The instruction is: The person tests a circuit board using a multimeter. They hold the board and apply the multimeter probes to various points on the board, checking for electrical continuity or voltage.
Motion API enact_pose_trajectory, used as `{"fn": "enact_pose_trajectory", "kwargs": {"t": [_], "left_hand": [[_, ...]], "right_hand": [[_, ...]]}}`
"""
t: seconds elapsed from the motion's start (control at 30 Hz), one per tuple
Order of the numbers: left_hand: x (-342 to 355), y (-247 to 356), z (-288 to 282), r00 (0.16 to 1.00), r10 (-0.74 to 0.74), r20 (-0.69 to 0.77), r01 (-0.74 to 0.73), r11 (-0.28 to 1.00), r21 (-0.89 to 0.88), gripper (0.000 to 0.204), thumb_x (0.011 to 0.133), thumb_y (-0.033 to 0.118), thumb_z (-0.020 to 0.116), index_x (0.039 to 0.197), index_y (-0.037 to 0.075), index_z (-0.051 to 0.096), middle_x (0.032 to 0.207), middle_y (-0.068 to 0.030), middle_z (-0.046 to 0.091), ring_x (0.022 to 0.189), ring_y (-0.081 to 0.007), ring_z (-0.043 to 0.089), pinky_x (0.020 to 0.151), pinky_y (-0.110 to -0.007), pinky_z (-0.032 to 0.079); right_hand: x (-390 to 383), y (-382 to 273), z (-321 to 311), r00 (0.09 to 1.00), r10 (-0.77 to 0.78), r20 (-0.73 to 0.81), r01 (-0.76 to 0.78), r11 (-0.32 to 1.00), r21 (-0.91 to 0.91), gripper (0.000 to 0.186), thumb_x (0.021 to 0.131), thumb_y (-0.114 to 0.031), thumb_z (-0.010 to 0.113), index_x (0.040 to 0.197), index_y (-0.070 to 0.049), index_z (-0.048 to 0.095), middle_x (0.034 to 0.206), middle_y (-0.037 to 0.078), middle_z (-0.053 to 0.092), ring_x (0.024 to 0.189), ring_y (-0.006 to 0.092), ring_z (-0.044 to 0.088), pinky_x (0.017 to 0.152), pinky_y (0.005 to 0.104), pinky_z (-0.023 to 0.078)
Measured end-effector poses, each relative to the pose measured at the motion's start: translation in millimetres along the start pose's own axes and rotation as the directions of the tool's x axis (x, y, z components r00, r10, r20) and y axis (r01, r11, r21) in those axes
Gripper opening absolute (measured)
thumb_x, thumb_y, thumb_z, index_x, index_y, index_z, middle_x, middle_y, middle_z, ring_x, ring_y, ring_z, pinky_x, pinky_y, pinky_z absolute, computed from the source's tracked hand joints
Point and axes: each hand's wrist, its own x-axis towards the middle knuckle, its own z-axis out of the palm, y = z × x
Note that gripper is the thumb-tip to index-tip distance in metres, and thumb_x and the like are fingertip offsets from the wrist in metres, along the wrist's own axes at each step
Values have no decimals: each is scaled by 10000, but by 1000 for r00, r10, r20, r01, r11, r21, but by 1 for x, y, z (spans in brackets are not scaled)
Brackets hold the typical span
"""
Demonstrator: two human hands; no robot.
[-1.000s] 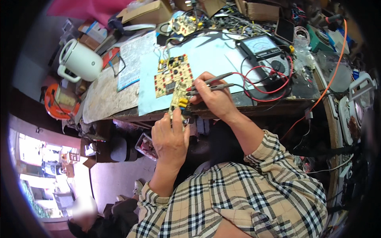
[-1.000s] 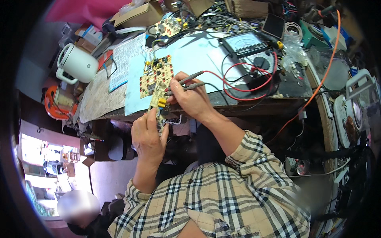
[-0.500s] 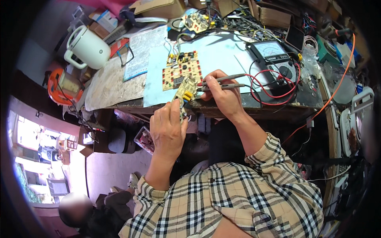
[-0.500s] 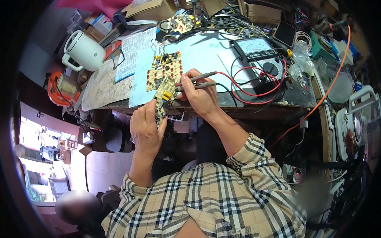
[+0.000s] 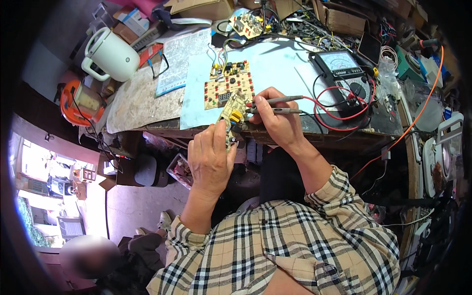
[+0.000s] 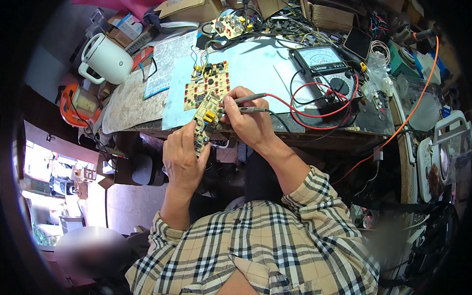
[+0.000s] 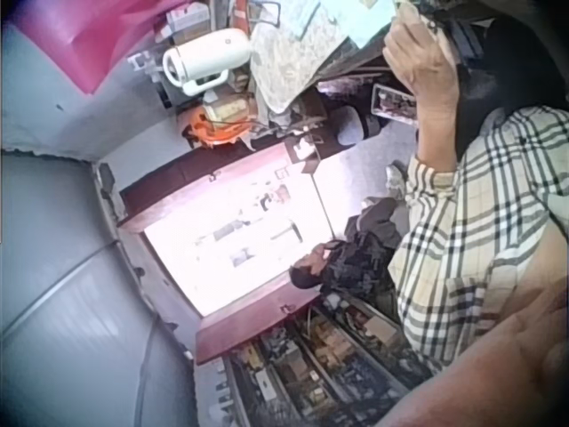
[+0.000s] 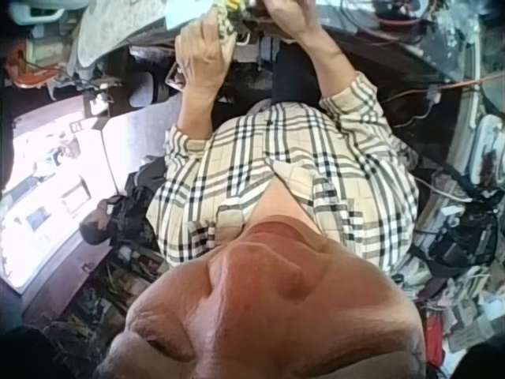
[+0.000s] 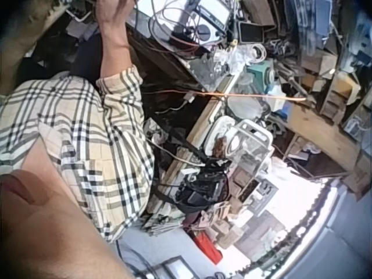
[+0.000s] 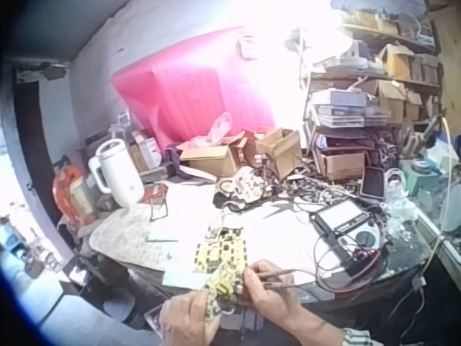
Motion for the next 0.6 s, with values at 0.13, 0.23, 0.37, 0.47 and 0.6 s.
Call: {"fn": "enact_pose_trajectory", "kwargs": {"t": [0.13, 0.23, 0.37, 0.47, 0.6], "left_hand": [[-1, 1, 3, 1000, 3, -9, -3, 1000, 6, 676, 674, 132, 816, 1275, 44, 517, 1119, -109, 601, 962, -288, 577, 820, -399, 455], [-1, 1, 3, 1000, 11, -18, -10, 1000, 15, 674, 675, 129, 816, 1273, 44, 517, 1118, -111, 601, 964, -289, 578, 822, -401, 457], [-2, 1, 5, 999, 34, -43, -33, 999, 28, 707, 652, 157, 832, 1277, 60, 517, 1102, -113, 585, 948, -271, 574, 785, -383, 450], [-2, 1, 5, 999, 32, -41, -31, 999, 20, 710, 653, 154, 830, 1281, 54, 514, 1103, -118, 583, 957, -275, 574, 795, -385, 454], [-3, 1, 8, 998, 15, -58, -18, 999, -37, 723, 649, 119, 832, 1284, 24, 499, 1114, -138, 567, 1009, -298, 569, 849, -396, 466]], "right_hand": [[0, 0, 0, 1000, 2, 3, -3, 1000, 10, 229, 984, -170, 539, 874, 24, 591, 765, 73, 645, 632, 124, 668, 533, 239, 528], [2, -3, -1, 999, 40, -3, -40, 999, 0, 232, 989, -171, 533, 871, 21, 584, 770, 76, 646, 638, 120, 668, 537, 236, 531], [2, -4, 0, 999, 50, -9, -50, 998, 31, 233, 996, -173, 527, 878, 19, 583, 763, 70, 646, 644, 119, 669, 541, 233, 534], [2, -4, -1, 998, 57, -10, -57, 998, 26, 234, 999, -175, 524, 882, 19, 584, 761, 66, 648, 646, 118, 670, 543, 231, 535], [3, -2, 0, 998, 55, -14, -55, 998, 27, 235, 1002, -176, 523, 887, 19, 586, 768, 72, 654, 646, 119, 671, 543, 230, 536]]}}
